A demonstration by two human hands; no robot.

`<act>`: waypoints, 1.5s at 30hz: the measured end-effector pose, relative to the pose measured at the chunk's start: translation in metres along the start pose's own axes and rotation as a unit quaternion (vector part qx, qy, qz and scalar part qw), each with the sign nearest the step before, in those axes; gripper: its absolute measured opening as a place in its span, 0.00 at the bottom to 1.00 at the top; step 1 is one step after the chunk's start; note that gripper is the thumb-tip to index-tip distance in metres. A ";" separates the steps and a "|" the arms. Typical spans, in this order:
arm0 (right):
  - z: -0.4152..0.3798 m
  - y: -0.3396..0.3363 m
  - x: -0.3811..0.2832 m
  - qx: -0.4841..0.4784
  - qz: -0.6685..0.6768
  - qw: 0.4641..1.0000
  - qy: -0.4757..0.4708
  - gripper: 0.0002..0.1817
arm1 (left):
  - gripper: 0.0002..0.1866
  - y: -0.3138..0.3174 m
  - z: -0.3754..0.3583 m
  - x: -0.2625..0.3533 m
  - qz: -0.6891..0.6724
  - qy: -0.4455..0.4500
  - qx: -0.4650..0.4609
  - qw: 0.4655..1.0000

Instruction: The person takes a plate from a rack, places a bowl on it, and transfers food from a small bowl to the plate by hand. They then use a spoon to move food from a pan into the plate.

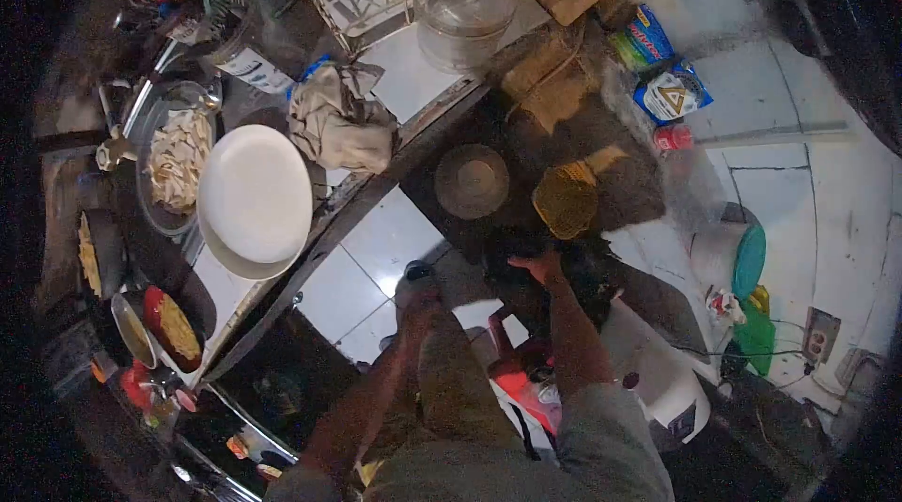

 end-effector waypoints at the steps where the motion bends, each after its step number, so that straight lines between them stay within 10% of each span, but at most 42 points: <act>1: -0.010 0.000 -0.017 -0.006 0.058 0.998 0.012 0.54 | 0.30 0.022 0.040 -0.030 0.020 -0.012 -0.031 0.999; 4: -0.025 0.006 -0.046 -0.086 0.216 0.972 0.035 0.46 | 0.32 0.085 0.057 -0.011 -0.065 -0.025 -0.047 0.996; 8: 0.002 -0.002 0.001 -0.072 0.038 0.991 -0.110 0.37 | 0.32 0.136 0.123 -0.071 -0.144 -0.091 -0.073 0.983; 11: -0.022 -0.006 -0.016 -0.203 0.108 0.928 -0.293 0.46 | 0.31 0.130 0.101 -0.032 -0.174 -0.088 -0.125 0.973; 15: -0.031 0.001 -0.029 -0.279 0.180 0.893 -0.304 0.54 | 0.30 0.122 0.076 -0.004 -0.216 -0.112 -0.093 0.965; 18: -0.021 -0.012 -0.020 -0.304 0.092 0.910 -0.266 0.54 | 0.31 0.123 0.093 -0.017 -0.173 0.031 -0.137 0.975; 22: -0.040 -0.020 -0.033 -0.126 0.026 0.986 0.102 0.57 | 0.38 0.120 0.034 0.048 -0.165 -0.058 -0.040 0.984; 25: -0.071 -0.032 -0.071 -0.039 0.020 0.998 0.046 0.46 | 0.42 0.137 0.079 -0.005 -0.111 0.037 -0.050 0.992; 31: -0.154 0.011 -0.074 -0.051 0.221 0.973 0.047 0.38 | 0.46 0.081 -0.029 0.038 -0.245 0.005 -0.124 0.961; 34: -0.184 0.049 -0.059 -0.085 0.159 0.972 -0.150 0.39 | 0.48 0.020 -0.073 0.051 -0.092 0.064 0.035 0.993; 37: -0.209 0.087 -0.064 -0.167 0.123 0.967 -0.146 0.41 | 0.49 -0.036 -0.091 0.020 -0.048 0.121 0.057 0.990; 40: -0.242 0.161 -0.092 -0.309 0.073 0.934 -0.161 0.44 | 0.50 -0.098 -0.146 0.004 -0.148 0.005 0.094 0.984; 43: -0.304 0.203 -0.174 -0.343 -0.174 0.886 -0.259 0.46 | 0.50 -0.167 -0.181 -0.040 -0.176 0.143 0.183 0.957; 45: -0.368 0.248 -0.218 -0.437 -0.016 0.862 -0.257 0.46 | 0.48 -0.205 -0.239 -0.038 -0.290 0.196 0.250 0.903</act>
Point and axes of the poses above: each hand's wrist, its own z-axis towards the middle knuckle, its own y-axis out of the palm, x = y × z, the point moved 6 cm from there along z, towards the middle knuckle, and after that the axes turned 10 degrees about x, right-handed, at the moved point
